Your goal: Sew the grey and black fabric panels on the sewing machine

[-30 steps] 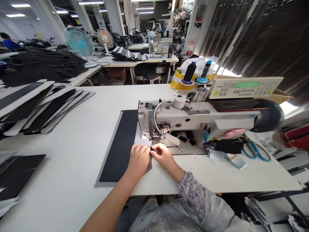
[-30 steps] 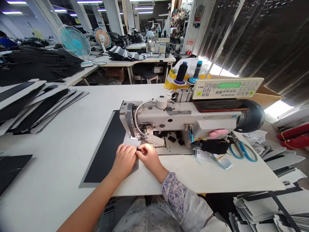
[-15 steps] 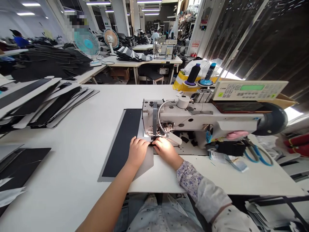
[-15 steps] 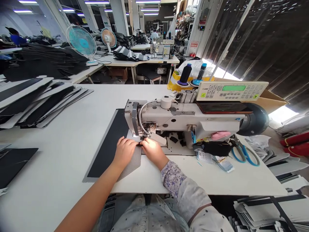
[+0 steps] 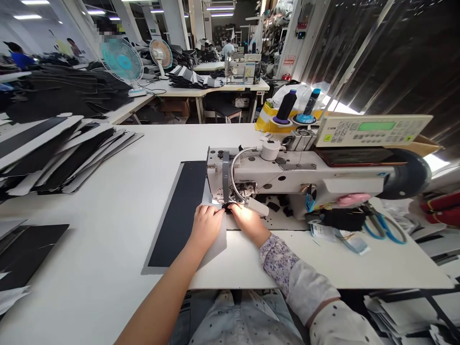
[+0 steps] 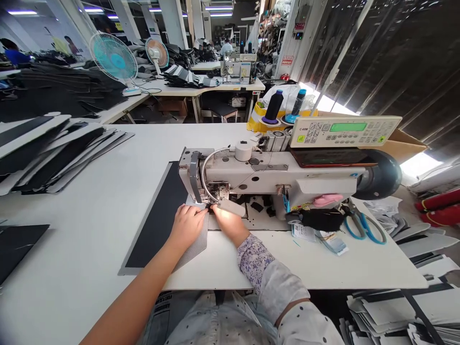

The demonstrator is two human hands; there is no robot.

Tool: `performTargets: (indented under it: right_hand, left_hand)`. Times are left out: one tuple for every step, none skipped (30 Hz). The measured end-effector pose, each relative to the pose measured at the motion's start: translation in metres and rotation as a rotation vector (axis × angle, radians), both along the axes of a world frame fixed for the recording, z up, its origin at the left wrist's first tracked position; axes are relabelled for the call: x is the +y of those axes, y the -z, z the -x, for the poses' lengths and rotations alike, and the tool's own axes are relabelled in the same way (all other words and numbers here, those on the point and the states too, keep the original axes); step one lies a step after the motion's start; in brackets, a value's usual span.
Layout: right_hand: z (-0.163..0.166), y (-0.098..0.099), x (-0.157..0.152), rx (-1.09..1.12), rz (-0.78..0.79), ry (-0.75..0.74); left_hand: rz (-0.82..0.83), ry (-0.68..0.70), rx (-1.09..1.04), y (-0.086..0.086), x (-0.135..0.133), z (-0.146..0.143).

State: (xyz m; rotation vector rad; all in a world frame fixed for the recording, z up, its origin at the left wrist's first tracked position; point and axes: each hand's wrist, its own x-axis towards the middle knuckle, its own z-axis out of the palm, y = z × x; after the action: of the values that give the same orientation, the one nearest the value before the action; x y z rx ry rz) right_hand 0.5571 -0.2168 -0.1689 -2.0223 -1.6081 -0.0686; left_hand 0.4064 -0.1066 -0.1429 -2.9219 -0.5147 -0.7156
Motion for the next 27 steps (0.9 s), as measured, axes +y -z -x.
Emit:
performTargets:
  right_hand:
    - [0.001, -0.002, 0.0, -0.008, -0.007, 0.01]
    - [0.004, -0.005, -0.001, -0.009, -0.018, 0.023]
    - [0.008, -0.008, -0.003, -0.004, -0.033, 0.03]
    - [0.013, -0.011, -0.006, 0.008, -0.049, 0.026]
    - [0.019, -0.014, -0.01, 0.025, -0.06, 0.006]
    - [0.026, -0.016, -0.015, 0.043, -0.063, -0.029]
    - [0.033, -0.018, -0.021, 0.057, -0.057, -0.069]
    - [0.039, -0.02, -0.027, 0.068, -0.044, -0.103]
    - [0.045, -0.02, -0.031, 0.074, -0.029, -0.124]
    - [0.049, -0.02, -0.035, 0.074, -0.017, -0.128]
    - [0.051, -0.02, -0.037, 0.07, -0.009, -0.121]
    - [0.052, -0.02, -0.038, 0.062, -0.007, -0.111]
    - [0.052, -0.019, -0.038, 0.053, -0.007, -0.102]
    - [0.051, -0.019, -0.037, 0.042, -0.007, -0.096]
    - [0.05, -0.019, -0.036, 0.03, -0.005, -0.09]
    - [0.048, -0.019, -0.034, 0.019, -0.001, -0.084]
    - [0.047, -0.019, -0.032, 0.01, 0.003, -0.078]
    - [0.045, -0.019, -0.03, 0.003, 0.006, -0.072]
    - [0.044, -0.019, -0.028, -0.004, 0.009, -0.066]
    - [0.043, -0.019, -0.026, -0.012, 0.013, -0.06]
    - [0.041, -0.019, -0.024, -0.02, 0.019, -0.054]
    - [0.04, -0.019, -0.021, -0.028, 0.025, -0.046]
    - [0.039, -0.019, -0.019, -0.035, 0.031, -0.039]
    - [0.037, -0.018, -0.016, -0.038, 0.036, -0.034]
    - [0.036, -0.017, -0.014, -0.039, 0.04, -0.029]
    - [0.034, -0.017, -0.011, -0.037, 0.044, -0.023]
    - [0.033, -0.016, -0.009, -0.032, 0.051, -0.015]
  left_hand:
    - [0.002, 0.001, 0.002, 0.0, 0.0, 0.0]
    - [0.008, 0.0, 0.005, 0.0, 0.0, -0.001]
    - [0.016, 0.001, 0.01, -0.001, 0.001, -0.001]
    - [0.024, 0.004, 0.017, -0.002, 0.001, -0.001]
    - [0.034, 0.009, 0.028, -0.003, 0.002, -0.002]
    - [0.045, 0.012, 0.041, -0.005, 0.003, -0.003]
    - [0.056, 0.013, 0.058, -0.007, 0.003, -0.003]
    - [0.069, 0.011, 0.076, -0.008, 0.003, -0.002]
    - [0.084, 0.007, 0.094, -0.01, 0.003, -0.001]
    - [0.098, 0.002, 0.108, -0.011, 0.003, 0.0]
    - [0.111, 0.0, 0.116, -0.012, 0.001, 0.003]
    - [0.123, 0.002, 0.118, -0.012, 0.0, 0.007]
    - [0.134, 0.006, 0.114, -0.012, -0.002, 0.011]
    - [0.141, 0.01, 0.107, -0.012, -0.003, 0.016]
    - [0.146, 0.013, 0.1, -0.012, -0.004, 0.02]
    - [0.151, 0.015, 0.094, -0.011, -0.005, 0.023]
    - [0.157, 0.015, 0.091, -0.011, -0.005, 0.026]
    - [0.162, 0.015, 0.089, -0.01, -0.004, 0.027]
    - [0.169, 0.015, 0.087, -0.01, -0.002, 0.027]
    - [0.177, 0.017, 0.086, -0.009, 0.0, 0.026]
    - [0.184, 0.018, 0.083, -0.008, 0.003, 0.025]
    - [0.19, 0.019, 0.077, -0.007, 0.006, 0.023]
    - [0.195, 0.02, 0.071, -0.005, 0.009, 0.02]
    - [0.198, 0.022, 0.065, -0.004, 0.012, 0.017]
    - [0.198, 0.025, 0.059, -0.003, 0.016, 0.015]
    - [0.195, 0.029, 0.052, -0.002, 0.019, 0.012]
    - [0.189, 0.033, 0.046, -0.001, 0.021, 0.01]
